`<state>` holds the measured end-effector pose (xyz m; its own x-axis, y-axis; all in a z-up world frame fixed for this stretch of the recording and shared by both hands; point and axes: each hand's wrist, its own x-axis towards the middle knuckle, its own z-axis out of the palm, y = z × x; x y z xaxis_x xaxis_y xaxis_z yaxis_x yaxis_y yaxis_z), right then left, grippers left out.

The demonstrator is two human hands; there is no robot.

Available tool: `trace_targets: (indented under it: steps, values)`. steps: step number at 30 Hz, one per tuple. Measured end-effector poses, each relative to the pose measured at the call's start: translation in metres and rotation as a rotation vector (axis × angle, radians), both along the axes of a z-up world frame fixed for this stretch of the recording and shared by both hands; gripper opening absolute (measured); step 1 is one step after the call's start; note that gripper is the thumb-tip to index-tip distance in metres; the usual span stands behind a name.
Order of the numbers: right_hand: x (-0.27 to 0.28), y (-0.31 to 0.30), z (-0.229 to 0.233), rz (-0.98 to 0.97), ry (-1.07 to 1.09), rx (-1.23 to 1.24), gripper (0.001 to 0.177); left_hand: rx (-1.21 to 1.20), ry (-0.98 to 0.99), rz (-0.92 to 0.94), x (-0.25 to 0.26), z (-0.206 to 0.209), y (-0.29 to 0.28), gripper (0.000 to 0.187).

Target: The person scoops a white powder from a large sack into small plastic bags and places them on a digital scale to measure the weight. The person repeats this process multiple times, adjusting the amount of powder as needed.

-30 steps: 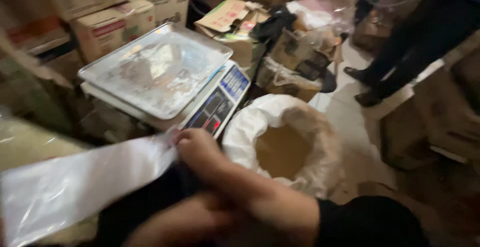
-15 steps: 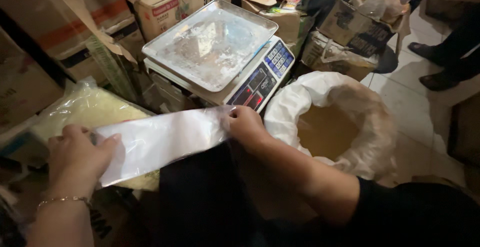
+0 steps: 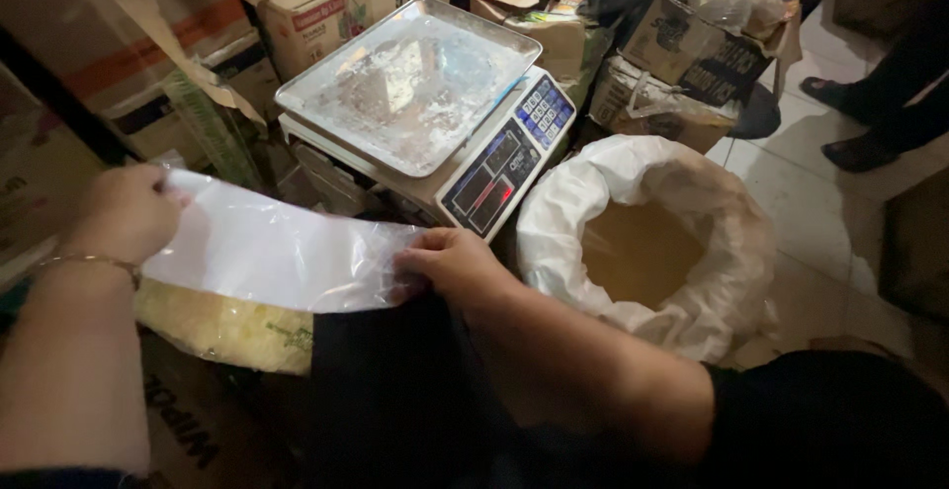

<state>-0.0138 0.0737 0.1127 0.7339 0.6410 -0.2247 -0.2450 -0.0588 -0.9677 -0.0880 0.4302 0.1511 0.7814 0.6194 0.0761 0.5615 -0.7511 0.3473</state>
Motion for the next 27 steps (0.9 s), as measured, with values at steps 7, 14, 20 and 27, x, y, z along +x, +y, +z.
trace_targets:
  steps: [7,14,20,27]
  values:
    - [0.009,-0.020,-0.012,-0.211,0.175,-0.087,0.014,0.132,-0.110,0.160,-0.003,-0.009,-0.033,0.052]
    - [0.025,-0.085,0.012,-0.154,0.036,0.202,0.014,-0.138,-0.635,-0.364,0.007,0.035,-0.143,0.025]
    - [0.039,-0.141,0.093,-0.114,-0.290,0.049,0.018,-0.369,-0.771,-1.137,0.063,0.063,-0.273,0.047]
    - [0.041,-0.200,0.159,-0.349,-0.060,0.067,0.030,-0.944,-0.299,-1.114,0.102,0.060,-0.337,0.020]
